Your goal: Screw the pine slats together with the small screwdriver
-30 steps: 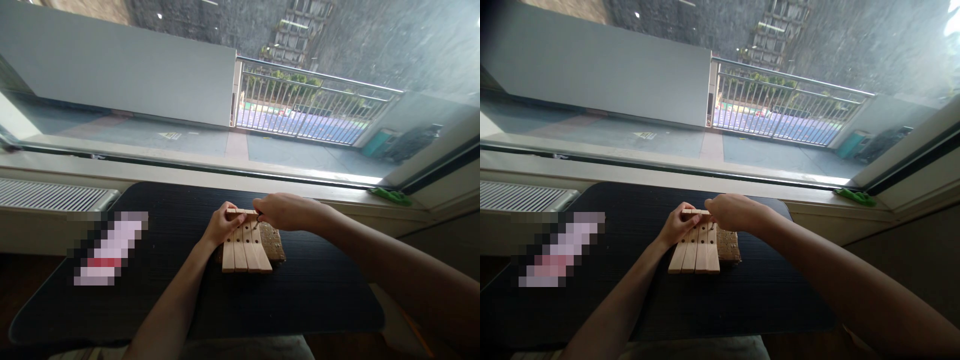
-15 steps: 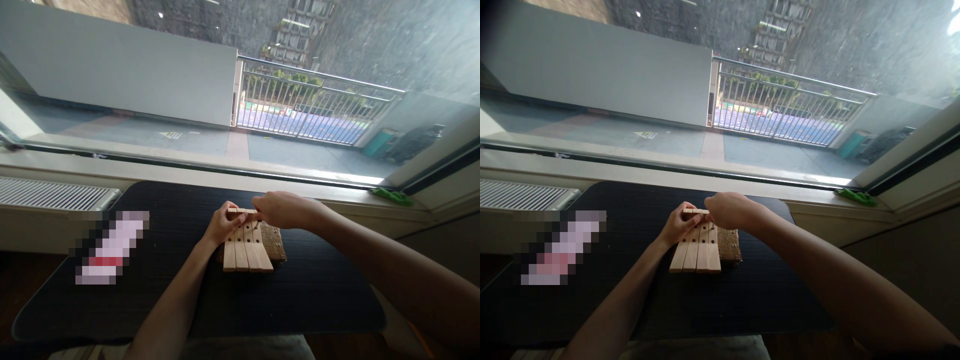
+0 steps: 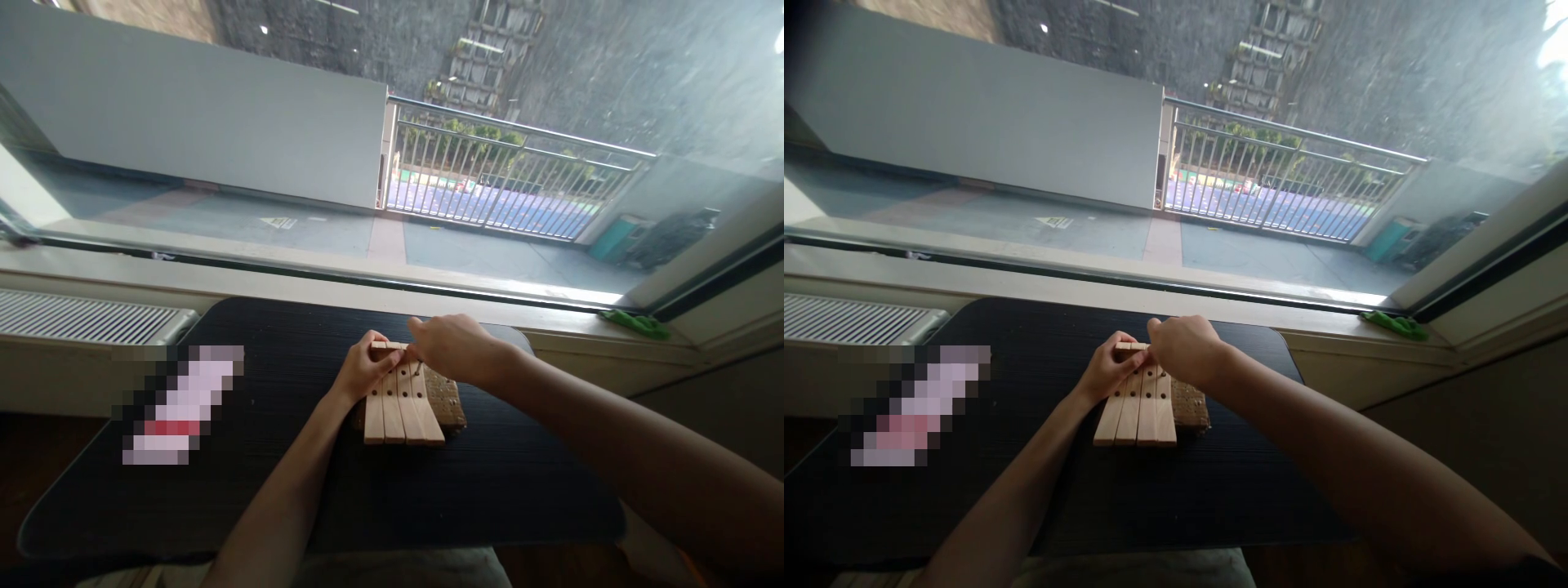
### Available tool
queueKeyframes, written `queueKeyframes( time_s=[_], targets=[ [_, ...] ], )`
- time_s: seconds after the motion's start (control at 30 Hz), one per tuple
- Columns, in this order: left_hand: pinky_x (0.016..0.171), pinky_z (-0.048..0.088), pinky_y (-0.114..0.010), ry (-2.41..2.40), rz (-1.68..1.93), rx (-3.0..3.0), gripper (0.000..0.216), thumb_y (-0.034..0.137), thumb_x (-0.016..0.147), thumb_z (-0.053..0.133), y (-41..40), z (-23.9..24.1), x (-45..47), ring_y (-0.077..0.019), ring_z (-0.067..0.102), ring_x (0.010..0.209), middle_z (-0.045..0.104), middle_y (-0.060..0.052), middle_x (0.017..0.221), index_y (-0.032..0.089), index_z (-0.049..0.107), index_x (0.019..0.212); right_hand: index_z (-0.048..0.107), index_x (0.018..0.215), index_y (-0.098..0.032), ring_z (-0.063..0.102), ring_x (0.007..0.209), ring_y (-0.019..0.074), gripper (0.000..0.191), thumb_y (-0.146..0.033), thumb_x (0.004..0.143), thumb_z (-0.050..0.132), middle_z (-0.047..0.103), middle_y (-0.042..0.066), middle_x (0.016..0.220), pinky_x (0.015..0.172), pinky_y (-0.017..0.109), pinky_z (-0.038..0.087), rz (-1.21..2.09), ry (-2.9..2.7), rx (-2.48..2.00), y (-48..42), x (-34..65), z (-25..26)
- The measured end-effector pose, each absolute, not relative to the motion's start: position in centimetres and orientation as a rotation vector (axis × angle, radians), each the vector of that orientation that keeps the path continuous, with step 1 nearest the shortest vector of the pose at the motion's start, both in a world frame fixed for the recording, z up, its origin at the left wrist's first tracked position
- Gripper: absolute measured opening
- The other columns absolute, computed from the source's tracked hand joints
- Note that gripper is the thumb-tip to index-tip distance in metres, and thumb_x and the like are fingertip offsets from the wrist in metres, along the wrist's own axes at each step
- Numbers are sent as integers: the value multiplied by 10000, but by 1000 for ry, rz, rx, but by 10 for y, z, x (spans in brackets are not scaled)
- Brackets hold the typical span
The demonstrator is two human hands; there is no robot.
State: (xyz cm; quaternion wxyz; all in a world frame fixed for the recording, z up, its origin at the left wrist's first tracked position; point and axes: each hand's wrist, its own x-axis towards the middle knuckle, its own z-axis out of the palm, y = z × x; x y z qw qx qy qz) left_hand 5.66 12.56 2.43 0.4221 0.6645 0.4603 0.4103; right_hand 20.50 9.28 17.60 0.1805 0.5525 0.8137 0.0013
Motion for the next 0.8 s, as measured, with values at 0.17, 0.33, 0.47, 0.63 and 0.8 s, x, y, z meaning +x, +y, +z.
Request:
queueKeyframes(
  time_s=[0.17,0.33,0.47,0.63,0.8],
  targets=[
    [589,435,-248,1124,1025,1645,346,490,713,676,125,26,57,-158,577,661,620,10,706,190,562,842,521,1162,-93,677,703,256,300,-246,906,487,704,127,832,486,294,353,18,2365,1425,84,215,181],
    [583,436,-250,1116,1034,1641,344,492,723,684,124,25,57,-156,578,648,629,10,696,192,564,840,567,1041,-136,670,736,211,172,-117,917,449,687,104,933,498,290,309,76,2421,1257,83,226,187],
    [600,448,-253,1131,1041,1639,344,484,707,693,124,26,57,-158,589,663,642,5,719,189,574,836,574,1018,-131,654,695,178,180,-50,897,468,682,81,892,494,276,279,99,2437,1191,84,227,185],
    [594,444,-251,1159,1058,1649,343,487,701,688,124,27,58,-152,577,649,629,8,702,184,576,816,572,1053,-116,641,697,172,214,-45,867,493,692,77,848,483,264,274,-19,2416,1193,84,217,187],
    [626,453,-259,1166,1052,1665,332,476,718,673,125,24,58,-159,594,679,642,0,732,180,579,836,567,1103,-96,667,793,212,263,-43,859,485,706,113,920,502,274,293,-53,2332,1253,84,204,192]
  ],
)
